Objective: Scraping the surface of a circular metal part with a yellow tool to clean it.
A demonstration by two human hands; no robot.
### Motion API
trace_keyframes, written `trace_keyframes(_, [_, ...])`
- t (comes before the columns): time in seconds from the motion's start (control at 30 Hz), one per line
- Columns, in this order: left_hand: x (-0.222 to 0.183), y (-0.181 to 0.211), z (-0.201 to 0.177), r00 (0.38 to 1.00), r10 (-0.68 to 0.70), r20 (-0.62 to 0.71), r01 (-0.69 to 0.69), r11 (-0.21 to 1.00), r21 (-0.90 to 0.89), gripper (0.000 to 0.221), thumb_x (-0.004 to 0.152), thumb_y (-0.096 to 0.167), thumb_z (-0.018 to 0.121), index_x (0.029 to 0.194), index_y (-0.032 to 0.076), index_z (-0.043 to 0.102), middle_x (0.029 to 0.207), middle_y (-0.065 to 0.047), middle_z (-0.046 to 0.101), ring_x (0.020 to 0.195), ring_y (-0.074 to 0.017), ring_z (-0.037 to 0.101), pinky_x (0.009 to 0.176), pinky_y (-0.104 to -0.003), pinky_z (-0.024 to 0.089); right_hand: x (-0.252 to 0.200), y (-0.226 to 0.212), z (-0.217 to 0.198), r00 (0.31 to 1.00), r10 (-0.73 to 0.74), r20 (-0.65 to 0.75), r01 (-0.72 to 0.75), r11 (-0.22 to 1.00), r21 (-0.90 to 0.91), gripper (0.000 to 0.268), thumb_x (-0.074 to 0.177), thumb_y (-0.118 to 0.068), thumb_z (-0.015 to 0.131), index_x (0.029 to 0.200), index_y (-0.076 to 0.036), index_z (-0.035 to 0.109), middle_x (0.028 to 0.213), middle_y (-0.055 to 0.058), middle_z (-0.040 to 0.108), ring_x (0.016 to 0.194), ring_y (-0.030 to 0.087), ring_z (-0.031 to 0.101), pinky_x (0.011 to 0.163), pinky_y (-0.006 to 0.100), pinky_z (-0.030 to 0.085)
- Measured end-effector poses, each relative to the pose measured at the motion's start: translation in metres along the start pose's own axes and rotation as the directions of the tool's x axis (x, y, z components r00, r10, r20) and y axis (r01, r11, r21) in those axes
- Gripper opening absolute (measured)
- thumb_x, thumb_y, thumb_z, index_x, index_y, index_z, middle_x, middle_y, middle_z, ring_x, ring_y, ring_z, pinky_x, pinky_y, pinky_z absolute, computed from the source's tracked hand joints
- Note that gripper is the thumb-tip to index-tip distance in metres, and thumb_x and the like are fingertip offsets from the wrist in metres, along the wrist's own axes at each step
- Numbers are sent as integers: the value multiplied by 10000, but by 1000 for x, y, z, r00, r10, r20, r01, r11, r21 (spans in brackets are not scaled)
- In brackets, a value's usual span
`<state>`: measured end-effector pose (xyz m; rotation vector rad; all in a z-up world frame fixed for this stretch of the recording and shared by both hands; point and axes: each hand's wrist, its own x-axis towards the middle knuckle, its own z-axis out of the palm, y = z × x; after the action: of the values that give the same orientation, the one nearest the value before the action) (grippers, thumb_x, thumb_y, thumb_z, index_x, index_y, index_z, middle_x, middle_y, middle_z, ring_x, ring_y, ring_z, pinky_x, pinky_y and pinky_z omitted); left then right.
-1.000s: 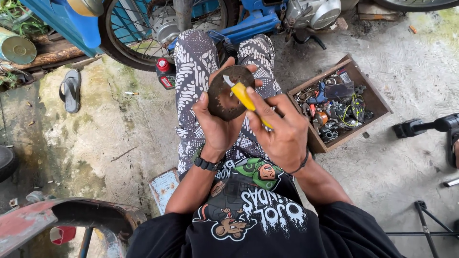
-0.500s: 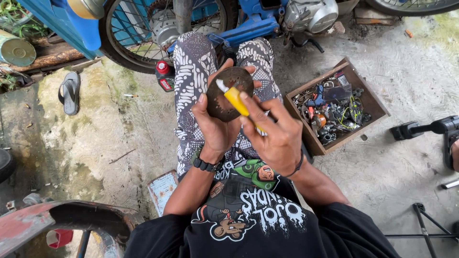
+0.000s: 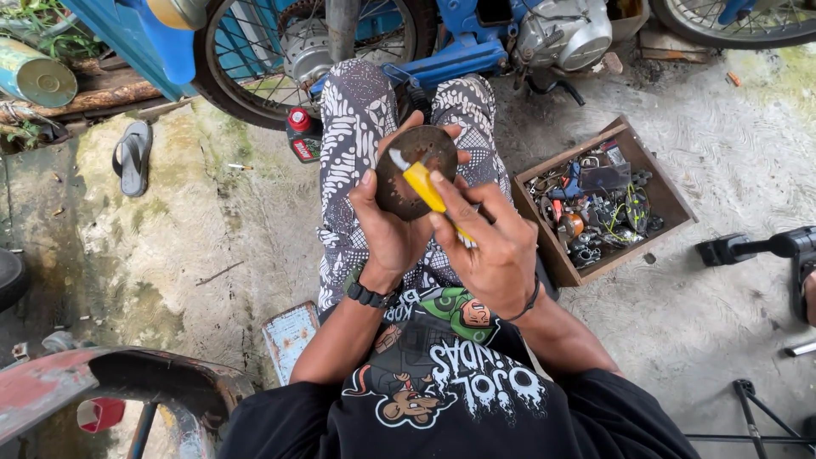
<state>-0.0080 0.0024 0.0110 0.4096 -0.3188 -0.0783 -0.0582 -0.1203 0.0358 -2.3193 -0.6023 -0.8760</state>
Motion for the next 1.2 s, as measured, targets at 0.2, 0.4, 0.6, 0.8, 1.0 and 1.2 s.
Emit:
trace_keyframes(0.2, [-3, 1, -3, 1000, -14, 21, 14, 1000, -18, 741, 983, 537, 559, 1531, 53, 443, 1430, -288, 565, 1180, -365, 649, 937, -453, 568, -1, -2, -2, 1000, 9, 16, -9, 1000, -1, 333, 1096, -252, 643, 1411, -143, 640, 1004, 58, 573, 742, 183, 585, 649, 329, 501])
trace_keyframes(0.4, [-2, 4, -3, 1000, 9, 23, -9, 1000, 3, 721, 994, 521, 544, 1517, 34, 443, 1420, -292, 576, 1163, -346, 668, 973, -432, 566, -5, 6, 5, 1000, -24, 13, 25, 1000, -17, 364, 1103, -305, 629, 1441, -172, 611, 971, 55, 565, 707, 158, 521, 560, 313, 452])
trace_keyframes(0.6, [-10, 8, -2, 1000, 18, -18, -18, 999, 41, 731, 990, 534, 518, 1520, 36, 440, 1423, -301, 583, 1167, -353, 670, 891, -420, 575, -7, -1, 6, 998, -54, 24, 54, 998, 9, 357, 1092, -333, 610, 1406, -165, 634, 982, 75, 590, 671, 140, 528, 502, 274, 468])
trace_keyframes(0.8, [-20, 14, 5, 999, 52, 8, -52, 998, 29, 728, 985, 527, 534, 1500, 19, 451, 1420, -314, 577, 1168, -367, 664, 893, -428, 591, -7, -22, -5, 998, -60, 22, 59, 997, 50, 342, 1105, -257, 621, 1426, -139, 616, 1029, 70, 576, 807, 175, 629, 694, 318, 561])
trace_keyframes(1.0, [-44, 13, 20, 995, 68, 71, -70, 997, 16, 694, 1005, 520, 510, 1505, 40, 473, 1415, -300, 584, 1152, -351, 670, 913, -429, 575, -19, -41, -25, 999, -48, -20, 48, 999, 19, 338, 1105, -256, 607, 1406, -106, 634, 1011, 92, 588, 802, 208, 607, 724, 338, 523])
trace_keyframes(1.2, [-61, 15, 34, 988, 81, 130, -85, 996, 29, 675, 1042, 519, 494, 1524, 47, 465, 1438, -288, 576, 1193, -338, 661, 1077, -443, 534, -29, -46, -37, 997, -60, -43, 61, 998, 27, 339, 1107, -246, 619, 1412, -101, 633, 969, 94, 556, 752, 189, 543, 640, 325, 473])
